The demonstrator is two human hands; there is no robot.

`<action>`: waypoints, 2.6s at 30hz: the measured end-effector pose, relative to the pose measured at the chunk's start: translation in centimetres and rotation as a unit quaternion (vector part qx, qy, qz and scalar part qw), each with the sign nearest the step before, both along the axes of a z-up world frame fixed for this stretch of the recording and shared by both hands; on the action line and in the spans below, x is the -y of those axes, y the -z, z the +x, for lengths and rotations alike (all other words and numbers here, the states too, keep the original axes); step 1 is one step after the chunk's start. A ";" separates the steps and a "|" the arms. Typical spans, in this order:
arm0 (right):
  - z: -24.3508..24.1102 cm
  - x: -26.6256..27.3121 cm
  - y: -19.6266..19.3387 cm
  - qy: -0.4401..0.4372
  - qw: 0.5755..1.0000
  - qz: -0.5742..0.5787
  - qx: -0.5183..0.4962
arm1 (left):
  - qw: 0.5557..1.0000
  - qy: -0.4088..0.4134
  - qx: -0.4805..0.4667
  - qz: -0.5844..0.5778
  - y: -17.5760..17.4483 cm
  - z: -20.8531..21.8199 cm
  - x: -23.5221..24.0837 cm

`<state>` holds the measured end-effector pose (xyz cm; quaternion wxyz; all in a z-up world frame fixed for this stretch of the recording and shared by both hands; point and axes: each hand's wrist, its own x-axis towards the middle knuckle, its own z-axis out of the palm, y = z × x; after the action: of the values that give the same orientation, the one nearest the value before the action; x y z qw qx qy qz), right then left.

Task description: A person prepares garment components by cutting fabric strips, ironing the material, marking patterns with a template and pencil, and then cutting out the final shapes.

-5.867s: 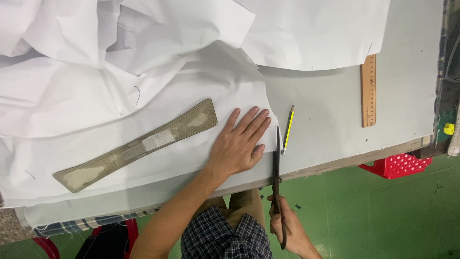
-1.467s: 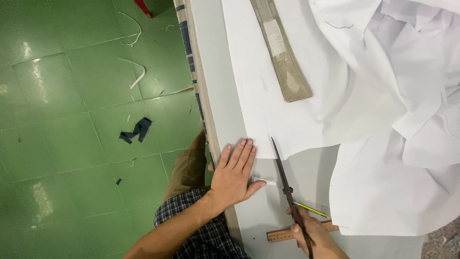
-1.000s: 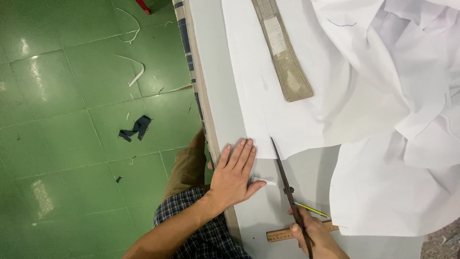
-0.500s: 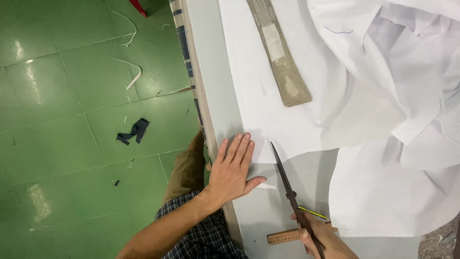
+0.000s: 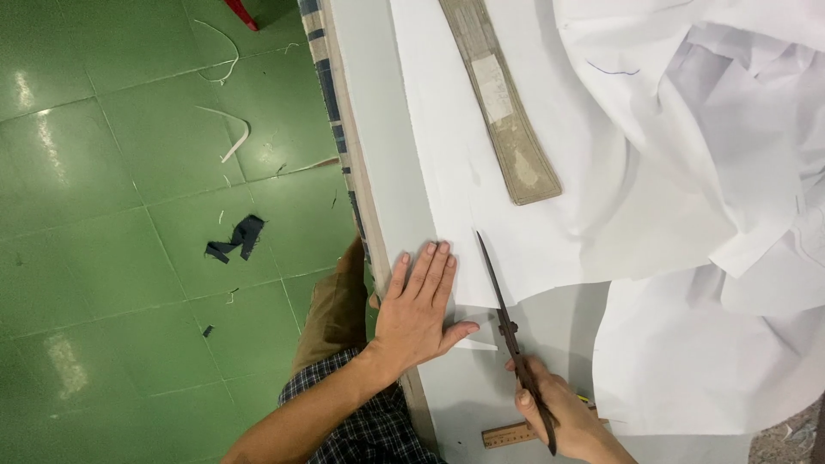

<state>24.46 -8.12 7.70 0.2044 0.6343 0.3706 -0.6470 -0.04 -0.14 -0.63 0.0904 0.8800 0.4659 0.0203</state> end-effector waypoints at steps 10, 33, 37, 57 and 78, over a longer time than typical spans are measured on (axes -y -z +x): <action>-0.8 -1.1 -0.6 0.016 1.000 -0.011 0.010 | 1.000 -0.004 0.006 -0.003 0.0 0.1 0.0; 1.3 1.6 -1.2 0.051 0.997 0.050 -0.005 | 0.993 0.000 0.114 0.022 -1.8 -0.6 -1.2; 7.6 6.8 1.5 0.024 0.998 -0.061 0.002 | 0.970 0.090 0.193 0.118 -2.9 -1.0 -2.3; 2.6 -5.4 -1.8 0.279 0.934 0.207 -0.081 | 0.969 0.140 0.149 0.136 -3.3 0.5 -2.9; 0.6 2.1 2.4 0.006 0.995 0.095 0.043 | 0.956 -0.051 0.253 0.138 -1.7 -0.6 -10.2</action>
<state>25.02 -10.26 5.30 0.1548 0.6802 0.4174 -0.5823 -0.60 10.06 1.11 0.0819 0.8249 0.4648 0.3110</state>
